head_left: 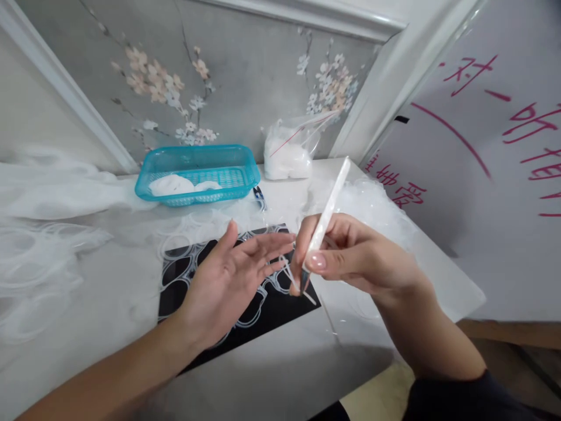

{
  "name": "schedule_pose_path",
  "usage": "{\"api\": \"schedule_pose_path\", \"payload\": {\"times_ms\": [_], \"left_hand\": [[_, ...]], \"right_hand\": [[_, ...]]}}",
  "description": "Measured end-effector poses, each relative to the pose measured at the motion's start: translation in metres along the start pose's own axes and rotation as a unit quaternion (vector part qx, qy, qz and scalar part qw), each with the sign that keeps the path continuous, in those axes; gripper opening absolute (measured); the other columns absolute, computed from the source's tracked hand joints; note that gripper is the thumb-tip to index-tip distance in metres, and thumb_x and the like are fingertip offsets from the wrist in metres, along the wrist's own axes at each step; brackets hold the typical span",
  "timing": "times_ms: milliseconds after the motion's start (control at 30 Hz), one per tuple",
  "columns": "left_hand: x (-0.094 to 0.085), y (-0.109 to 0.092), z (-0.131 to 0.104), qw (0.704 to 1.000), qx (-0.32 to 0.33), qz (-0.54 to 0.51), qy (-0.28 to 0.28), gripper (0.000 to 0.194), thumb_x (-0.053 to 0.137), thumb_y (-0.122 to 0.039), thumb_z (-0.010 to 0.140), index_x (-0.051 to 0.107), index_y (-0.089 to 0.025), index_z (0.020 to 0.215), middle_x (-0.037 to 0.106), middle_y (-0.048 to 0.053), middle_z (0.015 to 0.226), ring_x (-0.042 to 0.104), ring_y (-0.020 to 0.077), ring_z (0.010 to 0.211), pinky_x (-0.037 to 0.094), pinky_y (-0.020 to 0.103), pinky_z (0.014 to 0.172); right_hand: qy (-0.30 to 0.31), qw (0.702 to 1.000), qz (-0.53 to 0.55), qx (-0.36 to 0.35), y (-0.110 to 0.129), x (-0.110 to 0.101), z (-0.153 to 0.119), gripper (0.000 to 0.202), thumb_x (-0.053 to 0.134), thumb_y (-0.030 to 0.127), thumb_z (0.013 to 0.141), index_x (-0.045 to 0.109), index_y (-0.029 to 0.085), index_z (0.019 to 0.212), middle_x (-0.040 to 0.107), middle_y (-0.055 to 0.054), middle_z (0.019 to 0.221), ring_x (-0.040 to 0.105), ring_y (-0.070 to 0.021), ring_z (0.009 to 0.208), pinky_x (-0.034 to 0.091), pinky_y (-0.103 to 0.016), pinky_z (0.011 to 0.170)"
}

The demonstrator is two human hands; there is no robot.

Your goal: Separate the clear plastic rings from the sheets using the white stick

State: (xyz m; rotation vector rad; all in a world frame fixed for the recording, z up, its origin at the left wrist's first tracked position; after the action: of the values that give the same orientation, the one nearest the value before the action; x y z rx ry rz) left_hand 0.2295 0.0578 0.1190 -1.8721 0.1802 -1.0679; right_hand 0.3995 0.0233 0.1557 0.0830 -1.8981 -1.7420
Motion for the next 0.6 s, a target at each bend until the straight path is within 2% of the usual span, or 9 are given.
{"api": "schedule_pose_path", "payload": {"times_ms": [67,133,200,300,400,600], "left_hand": [[0.004,0.000,-0.001,0.999,0.012,-0.026,0.026,0.056,0.043,-0.064,0.096,0.073,-0.017,0.086,0.072,0.008,0.093,0.051,0.0303,0.129,0.030,0.045,0.115],[0.006,0.000,-0.005,0.998,0.019,-0.058,0.032,0.057,0.042,-0.060,0.098,0.071,-0.016,0.076,0.072,0.009,0.095,0.053,0.0292,0.127,0.029,0.044,0.116],[0.007,-0.001,-0.010,0.995,-0.007,-0.099,0.028,0.057,0.041,-0.059,0.099,0.069,-0.015,0.076,0.073,0.011,0.106,0.056,0.0300,0.126,0.033,0.044,0.115],[0.007,-0.001,-0.020,0.986,-0.061,-0.152,0.011,0.057,0.041,-0.062,0.097,0.070,-0.014,0.087,0.070,0.015,0.121,0.058,0.0331,0.125,0.039,0.046,0.111],[0.009,-0.002,-0.029,0.980,-0.079,-0.184,0.001,0.061,0.038,-0.065,0.097,0.071,-0.014,0.092,0.070,0.017,0.123,0.061,0.0330,0.123,0.047,0.044,0.105],[0.015,-0.005,-0.040,0.974,-0.090,-0.209,0.000,0.061,0.035,-0.063,0.099,0.071,-0.013,0.094,0.073,0.017,0.116,0.067,0.0290,0.115,0.053,0.038,0.100]], "right_hand": [[-0.027,1.000,-0.010,-0.002,0.001,-0.005,-0.004,0.012,0.075,0.028,0.083,0.070,0.017,0.082,0.072,-0.001,0.069,0.050,-0.0049,0.045,0.035,-0.017,0.041],[-0.055,0.998,0.002,0.004,0.000,-0.012,-0.006,0.011,0.076,0.027,0.082,0.070,0.018,0.082,0.071,0.000,0.066,0.041,-0.0031,0.040,0.022,-0.016,0.034],[-0.083,0.996,0.023,0.013,-0.001,-0.019,-0.007,0.012,0.077,0.028,0.081,0.069,0.020,0.080,0.070,0.000,0.067,0.046,-0.0042,0.042,0.014,-0.016,0.032],[-0.141,0.989,0.046,0.025,-0.004,-0.025,-0.006,0.017,0.080,0.030,0.076,0.067,0.021,0.078,0.071,0.000,0.071,0.061,-0.0084,0.056,0.012,-0.015,0.031],[-0.179,0.982,0.055,0.031,-0.006,-0.024,-0.004,0.022,0.084,0.032,0.071,0.066,0.021,0.077,0.070,0.000,0.072,0.067,-0.0108,0.062,0.014,-0.014,0.031],[-0.183,0.981,0.056,0.038,-0.007,-0.021,-0.004,0.021,0.083,0.033,0.072,0.067,0.022,0.079,0.071,0.000,0.073,0.069,-0.0126,0.065,0.015,-0.015,0.031]]}}
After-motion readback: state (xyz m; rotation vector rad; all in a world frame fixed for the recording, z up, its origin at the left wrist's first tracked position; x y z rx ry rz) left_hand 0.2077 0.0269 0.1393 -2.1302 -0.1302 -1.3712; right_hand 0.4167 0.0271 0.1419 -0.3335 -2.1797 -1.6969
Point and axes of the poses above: each hand's wrist, its own z-axis towards the middle knuckle, its own x-axis out of the palm, y = z × x, the point moved 2 cm from there along z, towards the middle knuckle
